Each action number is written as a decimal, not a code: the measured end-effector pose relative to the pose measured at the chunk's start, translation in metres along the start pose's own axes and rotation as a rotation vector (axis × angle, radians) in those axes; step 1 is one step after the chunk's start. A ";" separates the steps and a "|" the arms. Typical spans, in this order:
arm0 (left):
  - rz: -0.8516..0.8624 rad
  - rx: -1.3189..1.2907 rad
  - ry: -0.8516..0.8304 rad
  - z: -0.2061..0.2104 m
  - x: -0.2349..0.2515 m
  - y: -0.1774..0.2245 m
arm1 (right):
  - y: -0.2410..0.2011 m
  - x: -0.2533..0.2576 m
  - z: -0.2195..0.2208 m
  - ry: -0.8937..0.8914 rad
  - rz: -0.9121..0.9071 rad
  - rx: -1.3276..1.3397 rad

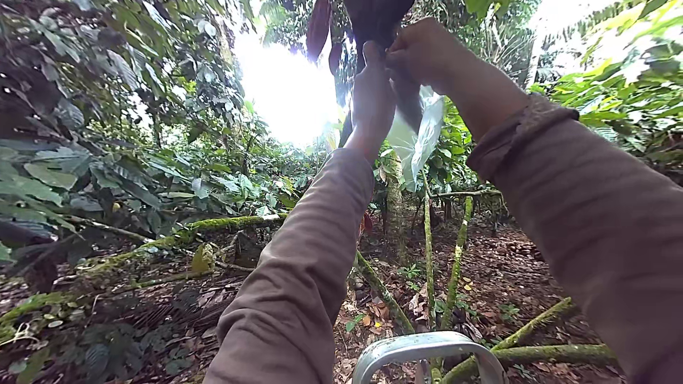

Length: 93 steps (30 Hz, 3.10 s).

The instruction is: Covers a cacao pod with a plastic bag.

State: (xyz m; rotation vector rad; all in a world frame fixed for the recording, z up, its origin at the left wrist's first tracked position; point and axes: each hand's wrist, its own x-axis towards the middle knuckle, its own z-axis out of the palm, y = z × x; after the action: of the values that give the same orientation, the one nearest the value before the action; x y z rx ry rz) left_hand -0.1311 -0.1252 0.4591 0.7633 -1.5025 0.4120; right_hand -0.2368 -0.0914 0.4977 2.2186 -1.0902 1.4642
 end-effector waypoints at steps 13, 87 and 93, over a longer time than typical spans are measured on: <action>-0.030 -0.278 -0.356 -0.040 0.016 -0.014 | 0.017 -0.002 -0.003 -0.044 -0.239 0.046; -0.130 0.130 -0.181 0.003 0.005 -0.008 | 0.025 0.006 0.023 0.398 0.039 -0.129; -0.128 0.056 -0.224 -0.015 0.005 -0.012 | 0.027 0.004 0.021 0.381 -0.007 -0.053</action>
State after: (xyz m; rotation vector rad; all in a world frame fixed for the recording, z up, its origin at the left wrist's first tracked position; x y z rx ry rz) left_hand -0.1113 -0.1247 0.4627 0.9701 -1.6445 0.2799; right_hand -0.2406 -0.1239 0.4866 1.8026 -0.9777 1.7387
